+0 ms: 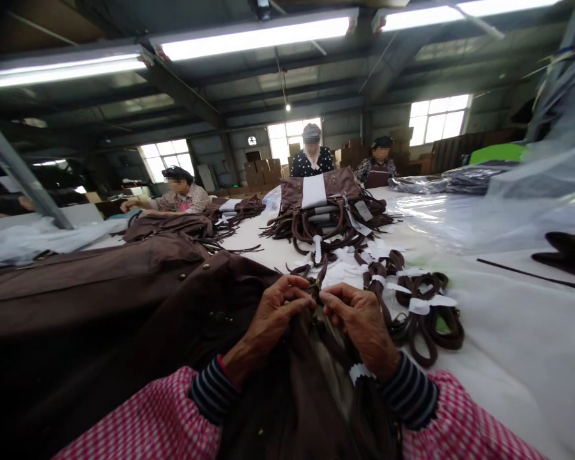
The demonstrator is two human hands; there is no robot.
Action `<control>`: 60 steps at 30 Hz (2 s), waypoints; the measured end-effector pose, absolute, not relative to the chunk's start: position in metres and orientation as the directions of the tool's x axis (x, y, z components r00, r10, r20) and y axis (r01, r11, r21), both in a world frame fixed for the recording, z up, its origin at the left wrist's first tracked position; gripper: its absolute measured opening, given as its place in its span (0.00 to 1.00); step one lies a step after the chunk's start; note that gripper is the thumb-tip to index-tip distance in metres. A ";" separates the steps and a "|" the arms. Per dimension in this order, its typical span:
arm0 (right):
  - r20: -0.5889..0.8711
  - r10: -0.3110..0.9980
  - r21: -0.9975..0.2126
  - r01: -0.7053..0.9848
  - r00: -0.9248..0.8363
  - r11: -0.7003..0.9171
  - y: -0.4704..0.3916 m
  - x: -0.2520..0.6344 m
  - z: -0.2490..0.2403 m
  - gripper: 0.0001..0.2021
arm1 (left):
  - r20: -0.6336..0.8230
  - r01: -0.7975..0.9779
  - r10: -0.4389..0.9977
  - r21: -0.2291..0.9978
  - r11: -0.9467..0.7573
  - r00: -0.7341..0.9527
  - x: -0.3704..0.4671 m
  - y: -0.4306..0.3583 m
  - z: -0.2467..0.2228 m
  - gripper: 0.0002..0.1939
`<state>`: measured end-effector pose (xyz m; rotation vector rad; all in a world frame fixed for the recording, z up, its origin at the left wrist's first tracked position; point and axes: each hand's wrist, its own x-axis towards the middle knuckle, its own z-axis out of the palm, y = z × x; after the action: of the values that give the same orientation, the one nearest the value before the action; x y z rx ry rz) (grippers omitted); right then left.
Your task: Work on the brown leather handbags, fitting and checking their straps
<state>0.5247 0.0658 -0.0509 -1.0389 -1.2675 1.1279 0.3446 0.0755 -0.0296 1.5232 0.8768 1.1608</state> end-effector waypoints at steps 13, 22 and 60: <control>0.090 0.990 -0.994 -0.071 -0.109 0.083 0.062 0.523 -0.052 0.18 | 0.372 0.275 0.871 0.844 -0.461 0.320 0.348 0.074 -0.032 0.12; 0.052 0.987 -0.996 -0.081 -0.150 0.040 0.063 0.524 -0.054 0.20 | 0.388 0.301 0.864 0.823 -0.481 0.320 0.352 0.073 -0.035 0.11; 0.044 0.993 -0.997 0.053 -0.107 0.050 0.064 0.521 -0.057 0.18 | 0.453 0.474 0.829 0.681 -0.559 0.327 0.353 0.070 -0.042 0.11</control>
<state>0.5212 0.0640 -0.0568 -1.1632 -1.3505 1.2242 0.3534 0.0700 -0.0416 2.1700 1.1488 1.1205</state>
